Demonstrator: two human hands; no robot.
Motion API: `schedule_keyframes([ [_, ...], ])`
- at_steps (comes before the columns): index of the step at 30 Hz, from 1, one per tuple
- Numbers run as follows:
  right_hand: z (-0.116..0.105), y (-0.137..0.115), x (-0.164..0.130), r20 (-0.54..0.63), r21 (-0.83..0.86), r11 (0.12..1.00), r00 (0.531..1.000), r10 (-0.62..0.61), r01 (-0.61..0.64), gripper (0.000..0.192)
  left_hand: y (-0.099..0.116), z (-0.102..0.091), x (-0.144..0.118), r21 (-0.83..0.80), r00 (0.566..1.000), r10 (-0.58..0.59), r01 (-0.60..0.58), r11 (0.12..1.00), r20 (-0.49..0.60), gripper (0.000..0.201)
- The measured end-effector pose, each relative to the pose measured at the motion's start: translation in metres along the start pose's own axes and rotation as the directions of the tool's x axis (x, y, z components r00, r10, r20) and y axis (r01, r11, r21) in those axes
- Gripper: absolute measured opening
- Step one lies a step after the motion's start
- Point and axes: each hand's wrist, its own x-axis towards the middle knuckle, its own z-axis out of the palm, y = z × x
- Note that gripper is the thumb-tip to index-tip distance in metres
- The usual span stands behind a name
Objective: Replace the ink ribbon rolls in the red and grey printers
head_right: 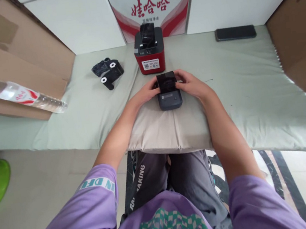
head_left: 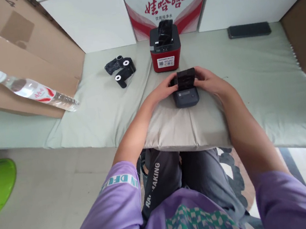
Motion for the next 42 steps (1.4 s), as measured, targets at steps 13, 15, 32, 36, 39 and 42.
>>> schedule_keyframes([
  [13, 0.083, -0.011, -0.072, -0.44, -0.314, 0.906, 0.889, 0.125, -0.283, 0.129, -0.004, -0.002, 0.007, -0.182, 0.84, -0.164, 0.08, 0.98, -0.517, 0.048],
  [15, 0.104, -0.012, -0.072, -0.542, -0.391, 0.876, 0.84, 0.03, -0.284, 0.13, 0.0, -0.001, 0.005, -0.217, 0.829, -0.184, 0.078, 0.973, -0.528, 0.045],
  [32, 0.009, 0.035, 0.107, -0.783, -0.336, 0.891, 0.616, -0.085, -0.304, 0.105, 0.01, -0.002, 0.005, -0.065, 0.809, -0.146, 0.133, 0.989, -0.57, 0.029],
  [36, 0.015, 0.044, 0.098, -0.772, -0.33, 0.865, 0.635, -0.016, -0.379, 0.115, 0.008, -0.009, 0.0, 0.04, 0.722, -0.086, 0.155, 0.987, -0.687, 0.025],
  [39, 0.014, 0.038, 0.091, -0.776, -0.343, 0.895, 0.623, -0.099, -0.286, 0.113, 0.007, -0.016, -0.002, 0.021, 0.578, -0.073, 0.155, 0.988, -0.813, 0.019],
  [42, 0.017, 0.033, 0.097, -0.753, -0.416, 0.909, 0.556, -0.353, 0.014, 0.088, 0.01, -0.027, 0.004, -0.093, 0.464, -0.113, 0.066, 0.993, -0.878, 0.007],
])
